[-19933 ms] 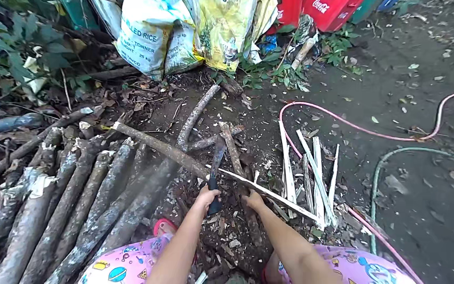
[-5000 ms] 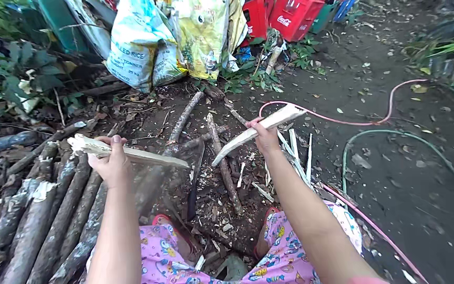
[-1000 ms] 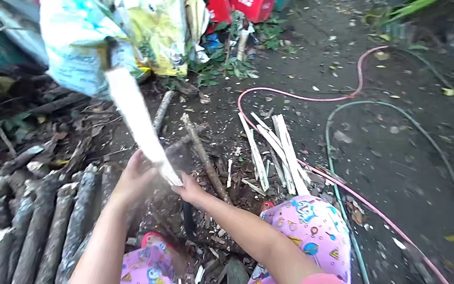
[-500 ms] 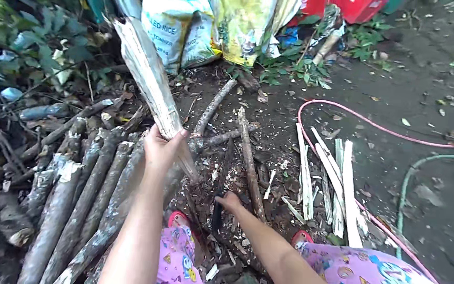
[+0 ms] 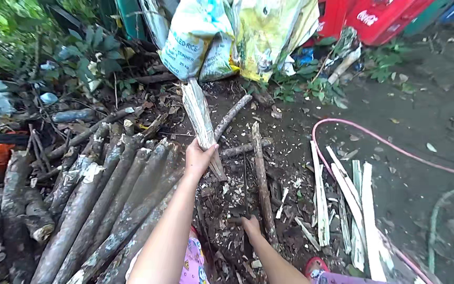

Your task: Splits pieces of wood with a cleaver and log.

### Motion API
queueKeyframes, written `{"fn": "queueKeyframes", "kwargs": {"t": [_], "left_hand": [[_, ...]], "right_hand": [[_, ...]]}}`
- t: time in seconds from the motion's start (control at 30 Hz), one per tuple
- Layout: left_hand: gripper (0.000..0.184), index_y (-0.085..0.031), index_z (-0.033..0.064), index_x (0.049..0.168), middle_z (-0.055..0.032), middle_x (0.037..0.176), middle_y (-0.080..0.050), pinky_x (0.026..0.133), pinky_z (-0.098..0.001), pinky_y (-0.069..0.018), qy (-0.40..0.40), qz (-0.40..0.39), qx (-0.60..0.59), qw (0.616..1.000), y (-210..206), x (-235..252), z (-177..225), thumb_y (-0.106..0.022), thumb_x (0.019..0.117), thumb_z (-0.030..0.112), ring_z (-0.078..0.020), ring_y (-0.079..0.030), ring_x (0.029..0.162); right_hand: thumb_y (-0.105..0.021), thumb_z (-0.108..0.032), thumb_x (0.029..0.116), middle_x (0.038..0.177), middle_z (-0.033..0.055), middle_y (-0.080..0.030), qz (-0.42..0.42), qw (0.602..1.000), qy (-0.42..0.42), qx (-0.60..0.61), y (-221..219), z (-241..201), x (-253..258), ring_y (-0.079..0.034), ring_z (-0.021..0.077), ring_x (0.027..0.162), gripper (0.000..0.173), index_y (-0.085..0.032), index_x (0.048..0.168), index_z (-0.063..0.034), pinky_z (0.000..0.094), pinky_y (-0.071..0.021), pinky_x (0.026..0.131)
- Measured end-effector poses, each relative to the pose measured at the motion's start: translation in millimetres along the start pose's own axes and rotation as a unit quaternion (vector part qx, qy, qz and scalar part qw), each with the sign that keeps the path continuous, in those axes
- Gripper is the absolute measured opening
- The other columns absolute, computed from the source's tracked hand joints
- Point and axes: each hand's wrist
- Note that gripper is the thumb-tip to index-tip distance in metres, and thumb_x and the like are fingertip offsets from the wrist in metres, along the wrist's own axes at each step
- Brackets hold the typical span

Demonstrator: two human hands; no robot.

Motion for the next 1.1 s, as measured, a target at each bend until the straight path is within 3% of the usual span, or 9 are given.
{"fn": "queueKeyframes", "kwargs": {"t": [0.13,0.3,0.43,0.6,0.7,0.9,0.97,1.0,1.1], "left_hand": [[0.047,-0.052,-0.0091,0.136,-0.0242,0.117,-0.068,0.099,-0.0423,-0.0552,0.001,-0.057,-0.007,0.998,6.6,3.4,7.8,-0.071,0.0960,0.005,-0.0261,-0.070,0.107],[0.051,-0.048,-0.0081,0.143,-0.0260,0.128,-0.065,0.107,-0.0430,-0.0508,-0.013,-0.090,0.029,0.995,6.4,-3.2,18.5,-0.067,0.0995,0.010,-0.0294,-0.067,0.118],[0.051,-0.048,-0.0071,0.144,-0.0262,0.129,-0.065,0.109,-0.0449,-0.0495,-0.021,-0.110,0.050,0.992,4.6,-12.8,24.6,-0.066,0.1002,0.010,-0.0315,-0.066,0.120],[0.051,-0.048,-0.0063,0.145,-0.0261,0.130,-0.065,0.109,-0.0460,-0.0492,-0.034,-0.127,0.057,0.990,-0.2,-22.4,27.1,-0.066,0.1003,0.011,-0.0321,-0.066,0.120],[0.051,-0.048,-0.0045,0.146,-0.0255,0.130,-0.065,0.109,-0.0468,-0.0490,-0.035,-0.139,0.067,0.987,-2.0,-27.1,29.1,-0.066,0.1008,0.011,-0.0324,-0.066,0.120],[0.049,-0.049,-0.0039,0.146,-0.0255,0.131,-0.065,0.110,-0.0486,-0.0479,-0.042,-0.155,0.085,0.983,-4.9,-32.0,28.5,-0.064,0.1015,0.011,-0.0340,-0.065,0.123],[0.049,-0.049,-0.0041,0.146,-0.0259,0.132,-0.064,0.111,-0.0497,-0.0470,-0.039,-0.159,0.095,0.982,-3.3,-33.3,31.1,-0.064,0.1016,0.012,-0.0350,-0.064,0.124],[0.050,-0.049,-0.0041,0.146,-0.0262,0.133,-0.064,0.111,-0.0503,-0.0465,-0.035,-0.162,0.098,0.981,-2.4,-34.1,32.4,-0.065,0.1016,0.013,-0.0352,-0.064,0.124],[0.050,-0.049,-0.0029,0.147,-0.0253,0.133,-0.064,0.111,-0.0499,-0.0472,-0.038,-0.165,0.099,0.981,-3.5,-33.7,29.7,-0.064,0.1016,0.014,-0.0342,-0.064,0.124]], "right_hand": [[-0.081,-0.007,0.0843,0.100,0.0221,-0.064,-0.002,0.999,0.045,-0.028,56.4,-21.7,-28.5,-0.065,0.0277,0.078,0.052,-0.055,0.128,0.0068,0.0454,-0.0549,0.075],[-0.067,-0.002,0.0903,0.077,0.0126,-0.064,-0.014,0.972,0.235,0.022,105.0,-88.6,-108.4,-0.064,0.0183,0.056,0.046,-0.049,0.131,0.0065,0.0351,-0.0582,0.058],[-0.065,-0.008,0.0901,0.072,0.0051,-0.063,-0.025,0.922,0.383,0.041,139.3,-144.8,-200.4,-0.063,0.0123,0.053,0.051,-0.046,0.136,0.0038,0.0292,-0.0576,0.055],[-0.067,-0.016,0.0874,0.073,0.0018,-0.062,0.022,0.868,0.495,-0.024,160.4,-174.0,-268.7,-0.061,0.0084,0.052,0.048,-0.053,0.130,0.0026,0.0264,-0.0553,0.054],[-0.067,-0.017,0.0875,0.076,0.0044,-0.064,0.031,0.858,0.509,-0.058,158.2,-174.7,-279.7,-0.061,0.0102,0.054,0.047,-0.055,0.129,0.0020,0.0287,-0.0560,0.056],[-0.067,-0.015,0.0943,0.085,0.0106,-0.066,0.017,0.882,0.445,-0.152,158.1,-175.3,-281.6,-0.064,0.0174,0.063,0.050,-0.050,0.138,0.0015,0.0363,-0.0570,0.065],[-0.064,-0.008,0.0935,0.073,0.0041,-0.060,-0.058,0.902,0.422,-0.070,162.6,-176.2,-289.2,-0.060,0.0113,0.053,0.042,-0.050,0.132,0.0003,0.0279,-0.0551,0.055],[-0.060,-0.005,0.0921,0.066,0.0011,-0.056,-0.126,0.908,0.400,0.008,166.0,-176.3,-293.4,-0.057,0.0103,0.048,0.032,-0.050,0.122,-0.0019,0.0260,-0.0545,0.050],[-0.054,-0.010,0.0857,0.060,-0.0018,-0.056,-0.244,0.895,0.353,0.124,177.6,-177.1,-301.2,-0.056,0.0103,0.043,0.022,-0.052,0.108,-0.0060,0.0266,-0.0545,0.043]]}}
Point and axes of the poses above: each hand's wrist, its own x-axis towards the middle knuckle, its own y-axis out of the back of the hand, z = x × y
